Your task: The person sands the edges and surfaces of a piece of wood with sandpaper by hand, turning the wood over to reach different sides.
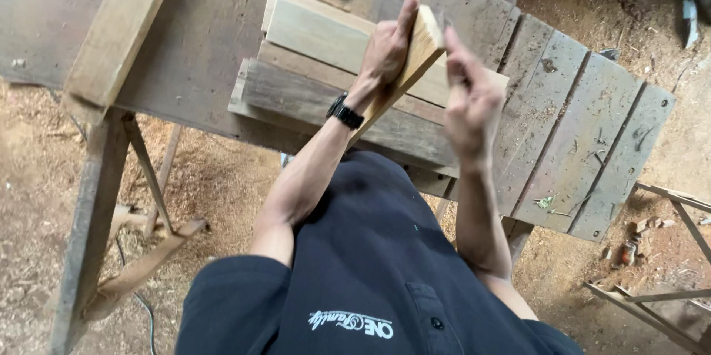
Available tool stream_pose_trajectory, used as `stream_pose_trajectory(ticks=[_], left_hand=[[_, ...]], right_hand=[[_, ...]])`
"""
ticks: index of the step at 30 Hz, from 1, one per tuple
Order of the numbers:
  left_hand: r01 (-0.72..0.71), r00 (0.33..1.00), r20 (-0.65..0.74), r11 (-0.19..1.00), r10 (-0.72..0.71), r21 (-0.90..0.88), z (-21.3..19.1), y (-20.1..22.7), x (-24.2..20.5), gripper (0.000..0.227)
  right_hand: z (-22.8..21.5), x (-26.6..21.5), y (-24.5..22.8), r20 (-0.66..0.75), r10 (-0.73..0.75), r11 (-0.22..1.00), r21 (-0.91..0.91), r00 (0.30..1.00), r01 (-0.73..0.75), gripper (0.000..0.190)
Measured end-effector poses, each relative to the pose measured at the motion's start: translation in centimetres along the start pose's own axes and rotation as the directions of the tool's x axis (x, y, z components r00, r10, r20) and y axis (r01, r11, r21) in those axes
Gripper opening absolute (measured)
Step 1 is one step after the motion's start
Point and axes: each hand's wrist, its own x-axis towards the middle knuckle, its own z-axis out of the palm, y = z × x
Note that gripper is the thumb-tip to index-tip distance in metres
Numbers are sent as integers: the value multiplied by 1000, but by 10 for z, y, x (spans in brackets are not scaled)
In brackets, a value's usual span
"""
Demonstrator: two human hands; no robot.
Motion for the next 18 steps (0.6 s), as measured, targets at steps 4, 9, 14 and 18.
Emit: stream_pose_trajectory(ticks=[4, 9, 14, 18], left_hand=[[-6, 1000, -26, 998, 7, 65, 10, -2, -1, 78], [48, 998, -38, 997, -46, 66, 9, 2, 0, 79], [-24, 999, -36, 998, 26, 51, 4, 12, -7, 82], [21, 999, -51, 997, -17, 79, 4, 17, -1, 81]], right_hand=[[-3, -2, -2, -31, 31, 996, 82, 999, -28, 27], [2, 3, -10, -35, 278, 948, 174, 960, -268, 27], [9, -8, -29, -44, 46, 990, 135, 998, -40, 30], [10, 6, -42, -80, 471, 882, 85, 879, -464, 34]])
